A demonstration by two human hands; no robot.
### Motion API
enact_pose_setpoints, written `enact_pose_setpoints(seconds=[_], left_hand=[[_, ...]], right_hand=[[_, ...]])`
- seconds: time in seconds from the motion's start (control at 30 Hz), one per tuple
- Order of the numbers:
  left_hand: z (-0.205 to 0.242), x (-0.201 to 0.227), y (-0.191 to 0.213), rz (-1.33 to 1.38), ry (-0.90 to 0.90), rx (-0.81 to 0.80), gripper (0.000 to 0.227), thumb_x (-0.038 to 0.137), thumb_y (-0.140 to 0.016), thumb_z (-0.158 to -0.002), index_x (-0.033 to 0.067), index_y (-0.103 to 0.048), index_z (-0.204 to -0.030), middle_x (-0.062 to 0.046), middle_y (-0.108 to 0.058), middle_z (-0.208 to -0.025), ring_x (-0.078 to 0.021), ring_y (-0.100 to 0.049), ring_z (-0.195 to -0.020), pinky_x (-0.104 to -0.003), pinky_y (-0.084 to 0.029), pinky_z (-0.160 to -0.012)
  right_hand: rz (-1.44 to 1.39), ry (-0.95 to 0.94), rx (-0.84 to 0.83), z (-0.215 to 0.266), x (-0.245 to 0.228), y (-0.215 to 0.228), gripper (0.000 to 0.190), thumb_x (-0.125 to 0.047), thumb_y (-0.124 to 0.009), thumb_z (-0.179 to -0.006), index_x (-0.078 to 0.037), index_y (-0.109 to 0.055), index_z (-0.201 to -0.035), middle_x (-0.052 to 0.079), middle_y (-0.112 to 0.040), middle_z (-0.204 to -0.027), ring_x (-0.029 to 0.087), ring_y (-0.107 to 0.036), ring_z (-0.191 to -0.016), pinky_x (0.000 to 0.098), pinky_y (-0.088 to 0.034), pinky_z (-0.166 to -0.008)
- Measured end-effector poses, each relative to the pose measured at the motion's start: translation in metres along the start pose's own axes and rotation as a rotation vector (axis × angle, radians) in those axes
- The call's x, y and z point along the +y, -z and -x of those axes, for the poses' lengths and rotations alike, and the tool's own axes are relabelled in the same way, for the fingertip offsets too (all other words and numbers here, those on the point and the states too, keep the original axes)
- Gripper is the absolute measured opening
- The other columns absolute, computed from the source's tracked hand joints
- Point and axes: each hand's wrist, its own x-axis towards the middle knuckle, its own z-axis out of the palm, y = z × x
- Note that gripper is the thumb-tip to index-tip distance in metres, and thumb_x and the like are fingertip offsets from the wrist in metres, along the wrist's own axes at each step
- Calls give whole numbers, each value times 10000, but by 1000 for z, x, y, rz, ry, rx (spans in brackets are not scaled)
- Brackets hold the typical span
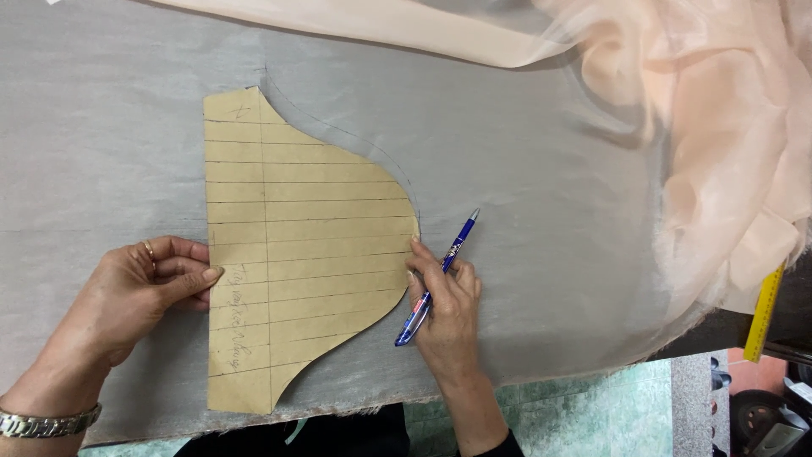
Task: The person traces a paper pattern onto a large sheet of fabric using a blue pen. They then use a yellow ruler to draw straight lines on the fabric and reposition the pattern to trace another section.
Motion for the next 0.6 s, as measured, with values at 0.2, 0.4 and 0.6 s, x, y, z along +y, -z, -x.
enact_pose_setpoints(seconds=[0.2, 0.4, 0.6], left_hand=[[1, 1, 0, -19, -14, -5, 147, -93, -681, -837, -85, -656, -982, -247, -696, -745, -306, -635, -649, -361, -535, -652], [-2, -3, 2, 19, -12, -12, 169, -88, -679, -835, -75, -638, -998, -238, -690, -753, -301, -639, -655, -355, -540, -649], [-5, -7, 2, 39, -41, -22, 173, -83, -694, -823, -62, -642, -987, -213, -677, -709, -275, -638, -635, -342, -552, -639]], right_hand=[[-1, -13, 2, 0, 0, -1, 180, -164, -534, -953, -160, -619, -1111, -36, -635, -1300, 192, -482, -950, 362, -358, -843], [9, -13, 6, 0, 1, -2, 171, -191, -529, -960, -163, -620, -1102, -36, -642, -1291, 201, -476, -941, 360, -358, -823], [-21, -5, -5, -1, -1, 1, 187, -153, -536, -950, -162, -619, -1117, -31, -640, -1292, 201, -495, -971, 380, -362, -888]])
